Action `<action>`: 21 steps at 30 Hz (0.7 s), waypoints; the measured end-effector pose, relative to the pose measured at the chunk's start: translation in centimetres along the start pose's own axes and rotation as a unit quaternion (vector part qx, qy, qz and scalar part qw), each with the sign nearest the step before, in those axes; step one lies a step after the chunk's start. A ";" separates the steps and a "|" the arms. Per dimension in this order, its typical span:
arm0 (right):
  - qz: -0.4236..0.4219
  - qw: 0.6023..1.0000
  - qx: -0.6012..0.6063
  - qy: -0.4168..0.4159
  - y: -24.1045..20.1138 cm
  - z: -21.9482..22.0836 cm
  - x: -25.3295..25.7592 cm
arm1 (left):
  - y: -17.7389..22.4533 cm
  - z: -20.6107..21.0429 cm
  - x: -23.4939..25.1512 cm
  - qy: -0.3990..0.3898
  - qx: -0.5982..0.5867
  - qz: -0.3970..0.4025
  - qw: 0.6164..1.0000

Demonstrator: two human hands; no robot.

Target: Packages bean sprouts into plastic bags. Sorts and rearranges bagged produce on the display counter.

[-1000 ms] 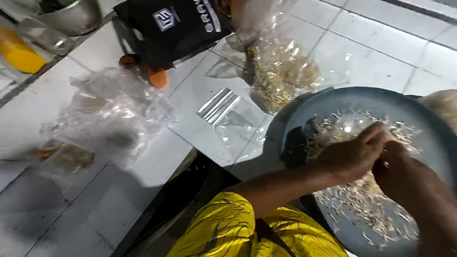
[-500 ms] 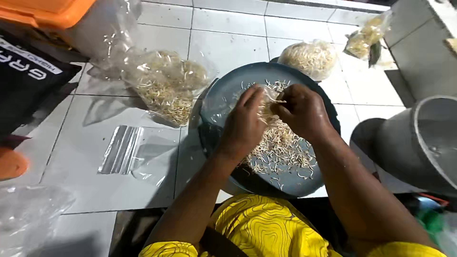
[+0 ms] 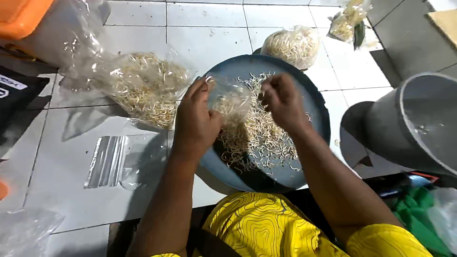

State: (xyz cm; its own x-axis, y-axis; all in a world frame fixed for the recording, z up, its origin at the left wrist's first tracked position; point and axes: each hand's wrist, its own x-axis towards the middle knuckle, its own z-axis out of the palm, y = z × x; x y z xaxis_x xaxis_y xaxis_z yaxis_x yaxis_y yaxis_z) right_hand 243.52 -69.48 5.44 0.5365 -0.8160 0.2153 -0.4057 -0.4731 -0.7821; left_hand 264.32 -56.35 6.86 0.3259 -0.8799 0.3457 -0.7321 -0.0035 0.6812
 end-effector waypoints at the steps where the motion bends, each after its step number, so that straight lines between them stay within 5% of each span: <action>1: 0.033 0.995 -0.083 -0.038 1.4 1.2 -0.5 | -0.4 -0.1 0.0 -0.022 0.028 -0.024 0.999; 5: 0.067 0.959 -0.250 -0.119 7.3 5.5 -2.4 | -1.6 0.0 -0.5 -0.027 0.037 -0.043 0.998; 9: 0.014 0.948 -0.284 -0.143 8.9 4.6 -3.8 | -2.4 0.2 -1.1 -0.021 0.019 -0.078 0.997; 12: 0.004 0.944 -0.314 -0.102 9.6 1.3 -5.2 | -2.9 0.1 -1.5 0.004 0.004 -0.081 0.997; 18: 0.145 0.947 -0.284 -0.043 13.7 -0.5 -5.6 | -1.6 1.3 -1.2 -0.025 -0.008 -0.073 0.997; 21: 0.066 0.943 -0.315 -0.084 12.1 2.0 -7.1 | -0.4 2.1 -1.2 -0.049 0.005 -0.039 0.998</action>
State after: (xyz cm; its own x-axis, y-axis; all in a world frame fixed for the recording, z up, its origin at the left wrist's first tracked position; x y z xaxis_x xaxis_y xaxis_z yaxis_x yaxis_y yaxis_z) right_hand 236.30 -68.78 -6.67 0.5378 -0.8431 0.0036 -0.8083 -0.5168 -0.2822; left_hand 262.98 -56.25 4.83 0.3226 -0.9191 0.2261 -0.7131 -0.0789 0.6966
